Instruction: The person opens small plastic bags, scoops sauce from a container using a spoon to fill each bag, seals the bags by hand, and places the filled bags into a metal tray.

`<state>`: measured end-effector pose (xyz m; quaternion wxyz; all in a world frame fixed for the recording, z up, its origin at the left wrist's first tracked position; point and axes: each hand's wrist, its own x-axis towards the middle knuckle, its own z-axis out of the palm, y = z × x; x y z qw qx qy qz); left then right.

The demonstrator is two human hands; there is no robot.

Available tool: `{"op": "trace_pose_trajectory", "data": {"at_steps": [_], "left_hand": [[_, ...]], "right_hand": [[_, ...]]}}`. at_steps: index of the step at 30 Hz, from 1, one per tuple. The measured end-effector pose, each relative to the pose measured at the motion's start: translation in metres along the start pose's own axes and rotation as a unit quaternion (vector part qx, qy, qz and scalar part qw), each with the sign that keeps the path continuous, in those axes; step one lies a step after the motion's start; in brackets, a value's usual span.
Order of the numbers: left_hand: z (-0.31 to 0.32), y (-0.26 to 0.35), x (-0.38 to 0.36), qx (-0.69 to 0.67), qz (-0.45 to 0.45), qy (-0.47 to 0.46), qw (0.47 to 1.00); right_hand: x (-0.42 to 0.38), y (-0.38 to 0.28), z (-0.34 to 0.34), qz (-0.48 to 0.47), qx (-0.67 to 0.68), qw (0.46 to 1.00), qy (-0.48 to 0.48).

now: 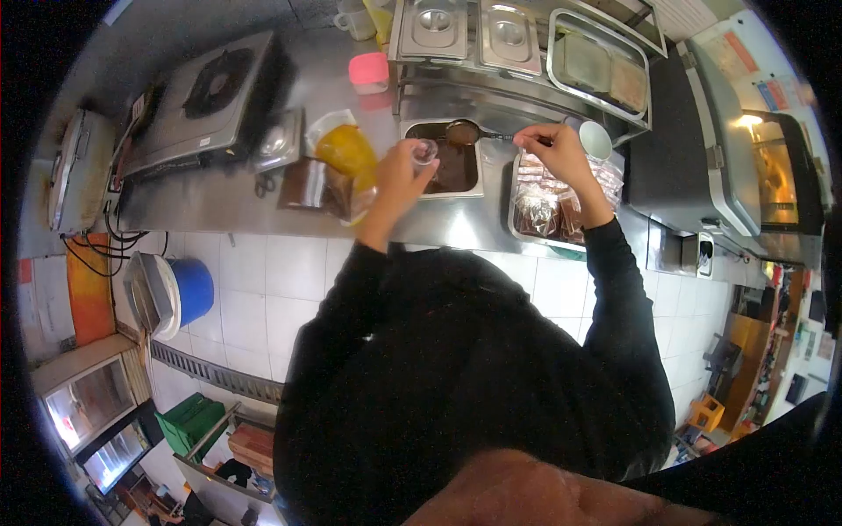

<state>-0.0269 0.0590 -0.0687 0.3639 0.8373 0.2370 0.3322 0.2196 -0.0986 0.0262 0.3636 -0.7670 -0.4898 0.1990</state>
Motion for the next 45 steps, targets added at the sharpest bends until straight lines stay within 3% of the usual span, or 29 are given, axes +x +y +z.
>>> {"op": "trace_pose_trajectory", "data": {"at_steps": [6,9,12,18,21,27,33,36,39,42,45], "left_hand": [[0.025,0.016,0.035,0.017,0.011,-0.086,0.996],[0.032,0.023,0.039,0.037,0.042,-0.073,0.996],[0.034,0.029,0.041,0.038,0.028,-0.065,0.997],[0.025,0.041,0.045,-0.015,0.011,-0.065,0.998],[0.016,0.049,0.049,-0.08,0.001,-0.092,0.993],[0.015,0.05,0.049,-0.07,0.032,-0.04,0.996],[0.01,0.05,0.046,-0.067,0.02,-0.036,0.997],[0.012,0.041,0.044,-0.11,-0.009,-0.053,0.993],[0.013,0.035,0.039,-0.037,0.043,0.003,0.998],[0.005,0.035,0.032,0.065,0.063,0.057,0.994],[-0.01,0.041,0.023,0.117,0.007,0.076,0.99]], "right_hand": [[-0.009,-0.047,-0.025,-0.094,-0.123,0.985,0.079],[-0.018,-0.059,-0.024,-0.162,-0.252,0.942,0.153],[-0.021,-0.059,-0.025,-0.223,-0.295,0.91,0.189],[-0.031,-0.073,-0.033,-0.302,-0.306,0.866,0.255],[-0.027,-0.063,-0.032,-0.315,-0.303,0.866,0.243],[-0.023,-0.06,-0.026,-0.32,-0.29,0.865,0.255],[-0.018,-0.047,-0.019,-0.306,-0.252,0.887,0.238],[-0.02,-0.048,-0.013,-0.161,-0.153,0.96,0.168],[-0.013,-0.021,0.004,-0.077,0.047,0.982,0.165],[-0.011,-0.005,0.002,0.013,-0.01,0.993,0.119],[-0.008,0.02,0.026,0.072,-0.139,0.987,0.024]]}}
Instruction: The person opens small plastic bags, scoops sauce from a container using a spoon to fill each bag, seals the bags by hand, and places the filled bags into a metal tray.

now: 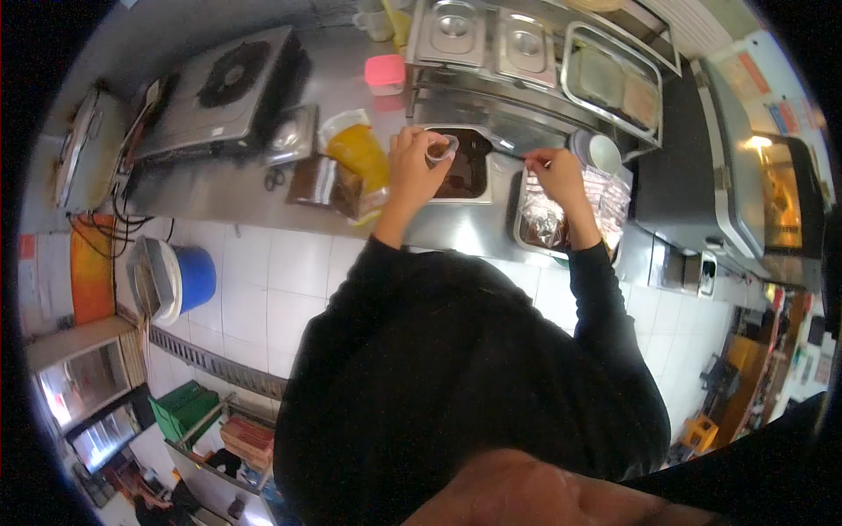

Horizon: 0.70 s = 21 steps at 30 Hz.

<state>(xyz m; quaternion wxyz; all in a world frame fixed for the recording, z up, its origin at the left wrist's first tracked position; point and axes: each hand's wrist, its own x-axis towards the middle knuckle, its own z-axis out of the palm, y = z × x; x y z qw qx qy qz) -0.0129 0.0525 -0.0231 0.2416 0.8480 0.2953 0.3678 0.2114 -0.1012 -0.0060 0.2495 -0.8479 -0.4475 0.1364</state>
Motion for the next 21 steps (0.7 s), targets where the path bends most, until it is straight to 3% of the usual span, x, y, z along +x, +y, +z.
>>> {"op": "trace_pose_trajectory", "data": {"at_steps": [1,3,5,7,8,9,11,13,16,19,20,21], "left_hand": [[0.001,-0.006,-0.005,-0.039,-0.01,0.01,0.999],[0.01,-0.024,-0.02,-0.101,-0.039,0.051,0.993],[0.004,-0.022,-0.04,-0.202,-0.12,0.059,0.97],[0.002,-0.026,-0.063,-0.264,-0.21,0.036,0.941],[0.001,-0.028,-0.075,-0.27,-0.201,0.086,0.938],[0.0,-0.03,-0.085,-0.284,-0.251,0.115,0.918],[-0.017,-0.037,-0.101,-0.194,-0.23,0.148,0.942],[-0.049,-0.034,-0.115,-0.24,-0.292,0.165,0.911],[-0.089,-0.034,-0.149,-0.26,-0.274,0.22,0.899],[-0.117,-0.05,-0.185,-0.427,-0.341,0.285,0.787],[-0.132,-0.049,-0.195,-0.485,-0.377,0.321,0.721],[-0.135,-0.053,-0.208,-0.495,-0.344,0.391,0.695]], "right_hand": [[-0.001,0.011,0.021,-0.065,-0.031,0.997,0.021],[-0.004,0.004,0.052,-0.075,-0.115,0.99,0.013],[-0.014,-0.036,0.058,-0.247,-0.123,0.951,0.14],[-0.011,-0.052,0.086,-0.253,0.131,0.958,0.046],[-0.015,-0.065,0.097,-0.188,0.234,0.952,-0.066],[-0.02,-0.081,0.105,-0.108,0.313,0.925,-0.186],[-0.028,-0.124,0.121,-0.003,0.42,0.855,-0.305],[-0.029,-0.146,0.154,-0.015,0.438,0.843,-0.312],[-0.024,-0.189,0.17,0.02,0.451,0.77,-0.452],[-0.013,-0.209,0.217,0.001,0.437,0.709,-0.553],[-0.011,-0.219,0.23,-0.022,0.406,0.705,-0.58],[-0.014,-0.229,0.244,-0.044,0.378,0.7,-0.604]]}}
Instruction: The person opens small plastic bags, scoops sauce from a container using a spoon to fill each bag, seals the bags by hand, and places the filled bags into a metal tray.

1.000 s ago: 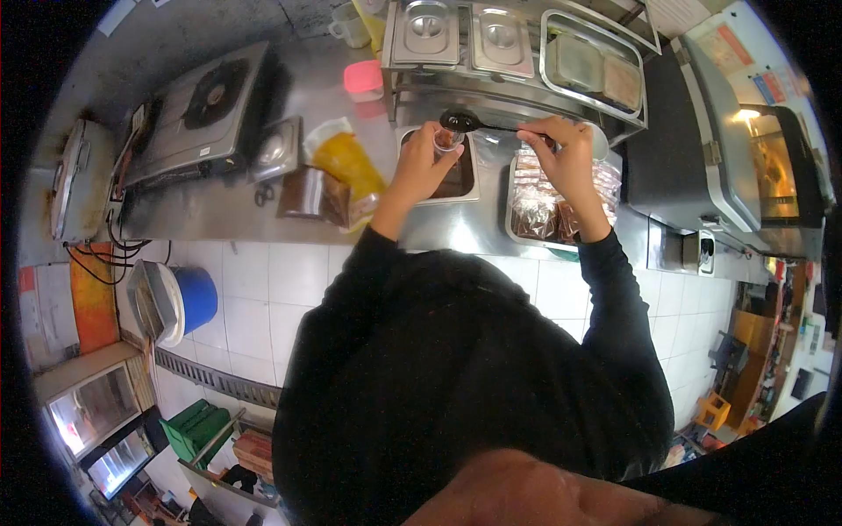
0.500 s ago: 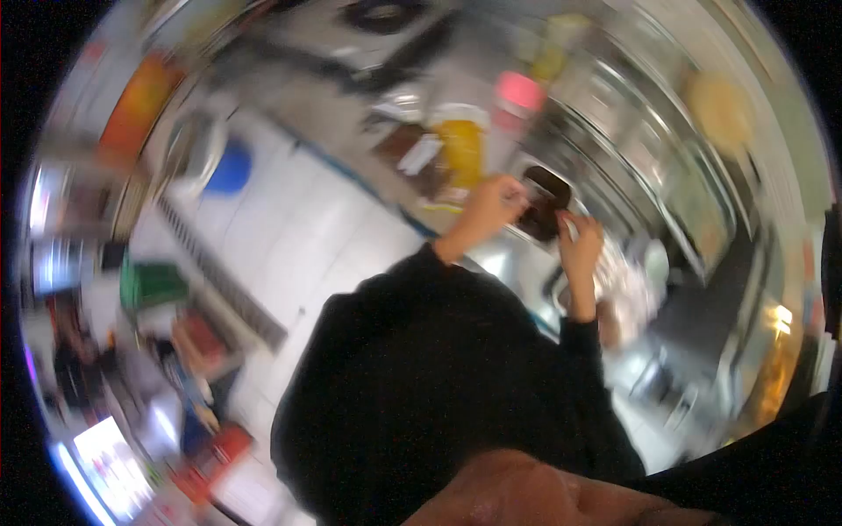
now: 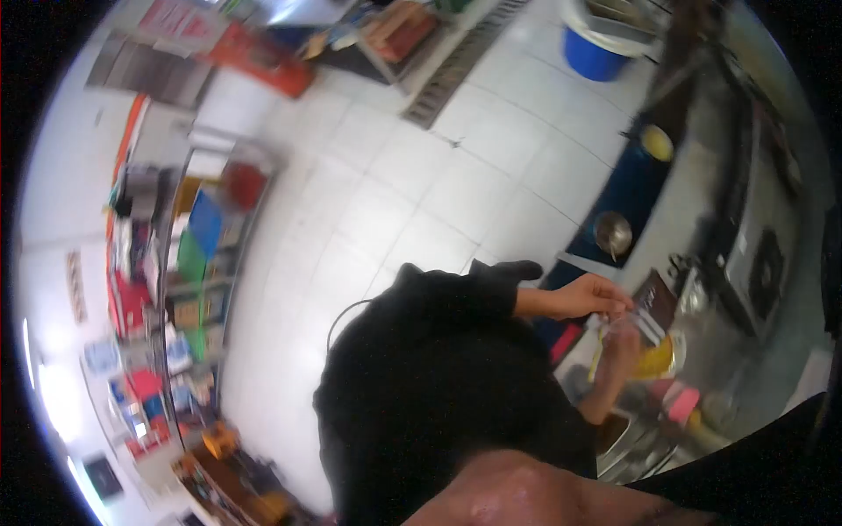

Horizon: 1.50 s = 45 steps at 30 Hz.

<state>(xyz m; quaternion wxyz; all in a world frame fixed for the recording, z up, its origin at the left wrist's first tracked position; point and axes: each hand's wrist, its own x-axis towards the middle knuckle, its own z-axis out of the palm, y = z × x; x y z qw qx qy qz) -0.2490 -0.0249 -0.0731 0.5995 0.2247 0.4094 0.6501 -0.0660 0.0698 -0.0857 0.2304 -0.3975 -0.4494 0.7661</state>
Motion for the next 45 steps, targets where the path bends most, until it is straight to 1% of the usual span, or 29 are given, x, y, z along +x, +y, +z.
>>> {"op": "trace_pose_trajectory", "data": {"at_steps": [2,3,5,7,8,10,11,13,14,15,18,19,22,23,25,26,27,28,29,30,32,34,36,37,39,41,42,44,45], "left_hand": [[-0.018,-0.005,-0.002,-0.108,0.087,0.062,0.988],[-0.027,0.003,-0.007,-0.139,0.091,0.079,0.983],[-0.035,0.018,-0.018,-0.159,0.086,0.125,0.976],[-0.043,0.028,-0.021,-0.149,0.097,0.175,0.968],[-0.049,0.031,-0.023,-0.033,0.123,0.204,0.971],[-0.059,0.03,-0.025,0.199,0.155,0.251,0.934],[-0.059,0.028,-0.023,0.306,0.182,0.266,0.896],[-0.054,0.026,-0.012,0.503,0.23,0.281,0.784],[-0.056,0.027,-0.006,0.474,0.234,0.276,0.803],[-0.056,0.036,-0.001,0.444,0.237,0.268,0.821],[-0.049,0.062,0.01,0.32,0.192,0.225,0.9],[-0.045,0.071,0.013,0.273,0.166,0.205,0.925],[-0.031,0.091,0.023,0.227,0.121,0.07,0.964],[-0.028,0.096,0.027,0.246,0.164,0.059,0.953],[-0.02,0.104,0.043,0.277,0.248,0.024,0.928],[-0.014,0.106,0.051,0.339,0.334,0.022,0.879],[-0.007,0.107,0.059,0.389,0.419,0.017,0.82],[0.003,0.108,0.067,0.424,0.503,0.009,0.753],[0.016,0.113,0.07,0.442,0.548,-0.016,0.71],[0.022,0.103,0.077,0.463,0.538,-0.067,0.701],[0.035,0.072,0.089,0.494,0.523,-0.176,0.672],[0.063,0.073,0.094,0.423,0.609,-0.226,0.632],[0.084,0.079,0.089,0.439,0.605,-0.28,0.602],[0.093,0.074,0.086,0.401,0.523,-0.314,0.683],[0.11,0.064,0.078,0.338,0.324,-0.372,0.802],[0.123,0.065,0.068,0.305,0.167,-0.392,0.852],[0.131,0.062,0.062,0.293,0.086,-0.395,0.867],[0.141,0.041,0.051,0.195,-0.022,-0.376,0.906],[0.143,0.033,0.043,0.148,-0.079,-0.36,0.918]], "right_hand": [[0.03,0.007,0.02,0.03,-0.071,0.997,-0.028],[0.041,0.009,0.033,0.04,-0.108,0.993,-0.034],[0.056,-0.001,0.065,0.08,-0.049,0.991,-0.094],[0.064,-0.006,0.091,0.03,-0.087,0.99,-0.11],[0.068,-0.009,0.104,0.004,-0.106,0.988,-0.116],[0.08,0.005,0.1,-0.11,-0.309,0.94,-0.088],[0.082,0.006,0.097,-0.229,-0.459,0.854,-0.085],[0.072,-0.004,0.113,-0.253,-0.463,0.848,-0.046],[0.07,-0.008,0.117,-0.265,-0.465,0.844,-0.024],[0.074,-0.015,0.112,-0.248,-0.399,0.882,-0.046],[0.079,-0.043,0.103,-0.366,-0.392,0.837,-0.11],[0.067,-0.06,0.112,-0.343,-0.381,0.849,-0.131],[0.07,-0.054,0.069,-0.253,-0.388,0.882,-0.091],[0.066,-0.051,0.058,-0.286,-0.401,0.87,-0.034],[0.045,-0.068,0.061,-0.268,-0.447,0.854,0.001],[0.036,-0.075,0.06,-0.256,-0.469,0.845,0.027],[0.033,-0.073,0.047,-0.264,-0.374,0.889,-0.007],[0.022,-0.076,0.047,-0.252,-0.366,0.895,0.046],[0.008,-0.081,0.055,-0.239,-0.358,0.897,0.1],[-0.002,-0.084,0.058,-0.226,-0.346,0.897,0.157],[-0.023,-0.088,0.047,-0.251,-0.455,0.836,0.178],[-0.049,-0.08,0.035,-0.249,-0.381,0.863,0.219],[-0.079,-0.087,0.041,-0.285,-0.373,0.845,0.257],[-0.094,-0.088,0.044,-0.301,-0.373,0.835,0.271],[-0.118,-0.071,0.043,-0.266,-0.243,0.863,0.354],[-0.138,-0.064,0.048,-0.276,-0.104,0.859,0.418],[-0.148,-0.062,0.048,-0.281,-0.069,0.849,0.442],[-0.162,-0.058,0.042,-0.291,0.007,0.829,0.477],[-0.169,-0.058,0.045,-0.274,-0.011,0.82,0.502]]}}
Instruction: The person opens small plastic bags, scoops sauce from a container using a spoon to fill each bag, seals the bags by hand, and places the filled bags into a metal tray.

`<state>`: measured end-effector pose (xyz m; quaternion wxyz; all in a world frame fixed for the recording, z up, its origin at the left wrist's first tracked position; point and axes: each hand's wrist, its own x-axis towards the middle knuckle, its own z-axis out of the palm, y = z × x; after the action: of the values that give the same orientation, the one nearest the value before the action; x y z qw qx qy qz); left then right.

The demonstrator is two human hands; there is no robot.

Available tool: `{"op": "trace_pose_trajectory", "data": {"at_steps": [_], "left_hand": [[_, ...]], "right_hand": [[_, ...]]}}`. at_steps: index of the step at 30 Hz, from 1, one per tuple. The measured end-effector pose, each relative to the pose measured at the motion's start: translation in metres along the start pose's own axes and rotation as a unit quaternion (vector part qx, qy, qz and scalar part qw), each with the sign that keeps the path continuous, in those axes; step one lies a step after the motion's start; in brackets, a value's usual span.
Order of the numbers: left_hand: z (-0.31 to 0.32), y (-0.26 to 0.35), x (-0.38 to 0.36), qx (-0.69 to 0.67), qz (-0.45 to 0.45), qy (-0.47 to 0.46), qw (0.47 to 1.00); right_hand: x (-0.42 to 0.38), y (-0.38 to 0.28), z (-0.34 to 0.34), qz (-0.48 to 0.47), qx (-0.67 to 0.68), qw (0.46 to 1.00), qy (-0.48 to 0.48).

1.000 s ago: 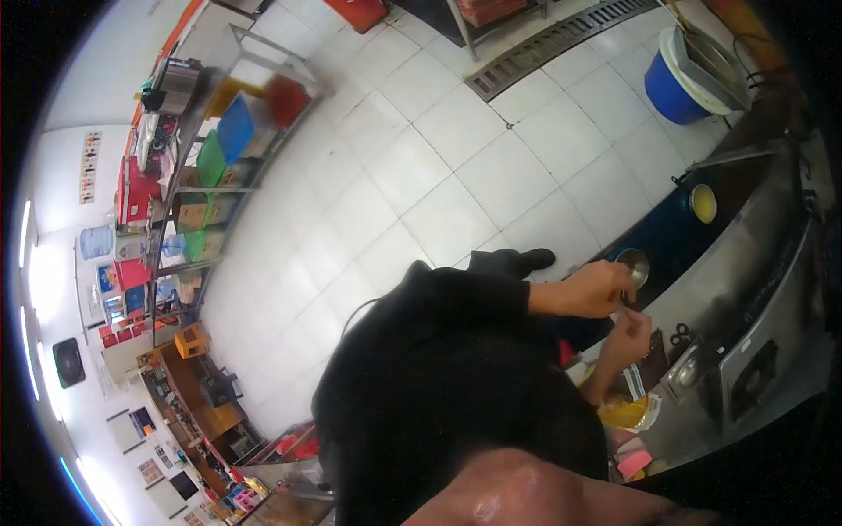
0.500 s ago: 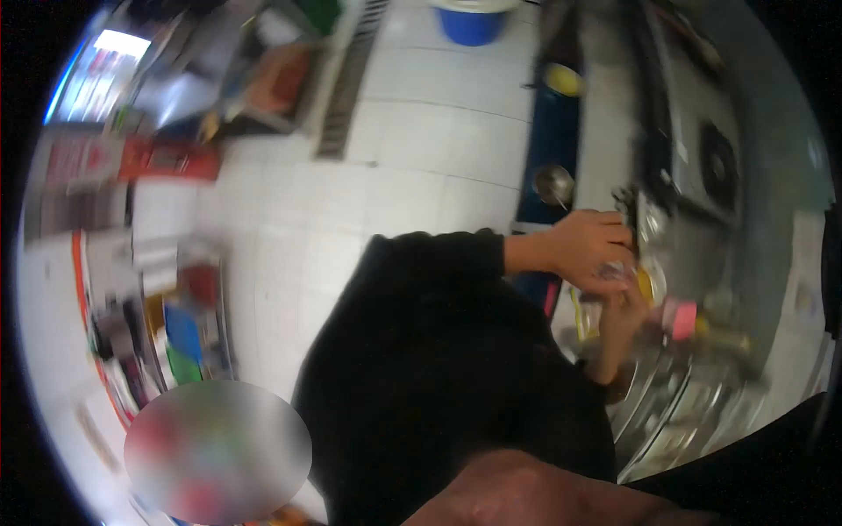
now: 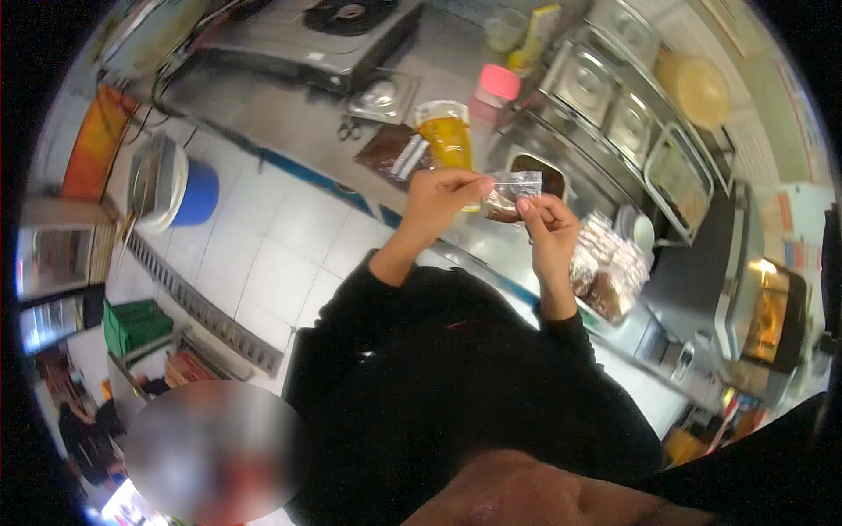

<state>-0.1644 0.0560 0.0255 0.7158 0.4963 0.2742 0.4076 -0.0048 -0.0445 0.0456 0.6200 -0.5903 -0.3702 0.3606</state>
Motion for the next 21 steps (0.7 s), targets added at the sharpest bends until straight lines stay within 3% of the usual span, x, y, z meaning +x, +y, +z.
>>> {"op": "trace_pose_trajectory", "data": {"at_steps": [3,7,9,12,18,21], "left_hand": [[0.032,-0.01,-0.001,-0.031,-0.014,0.01,0.999],[0.062,-0.013,-0.005,0.123,0.063,-0.026,0.99],[0.073,-0.013,-0.005,0.177,0.105,-0.043,0.978],[0.092,-0.023,-0.004,0.133,0.096,-0.053,0.985],[0.119,-0.032,0.004,0.143,0.117,-0.078,0.98],[0.131,-0.037,0.007,0.115,0.085,-0.077,0.987]], "right_hand": [[-0.008,-0.01,-0.024,-0.025,0.009,0.999,-0.036],[-0.011,-0.012,-0.059,-0.158,-0.115,0.981,-0.013],[-0.013,-0.01,-0.073,-0.159,-0.124,0.979,0.017],[-0.014,-0.012,-0.094,-0.17,-0.101,0.98,-0.002],[-0.013,-0.011,-0.125,-0.197,-0.16,0.967,0.031],[-0.01,-0.014,-0.135,-0.213,-0.207,0.954,0.027]]}}
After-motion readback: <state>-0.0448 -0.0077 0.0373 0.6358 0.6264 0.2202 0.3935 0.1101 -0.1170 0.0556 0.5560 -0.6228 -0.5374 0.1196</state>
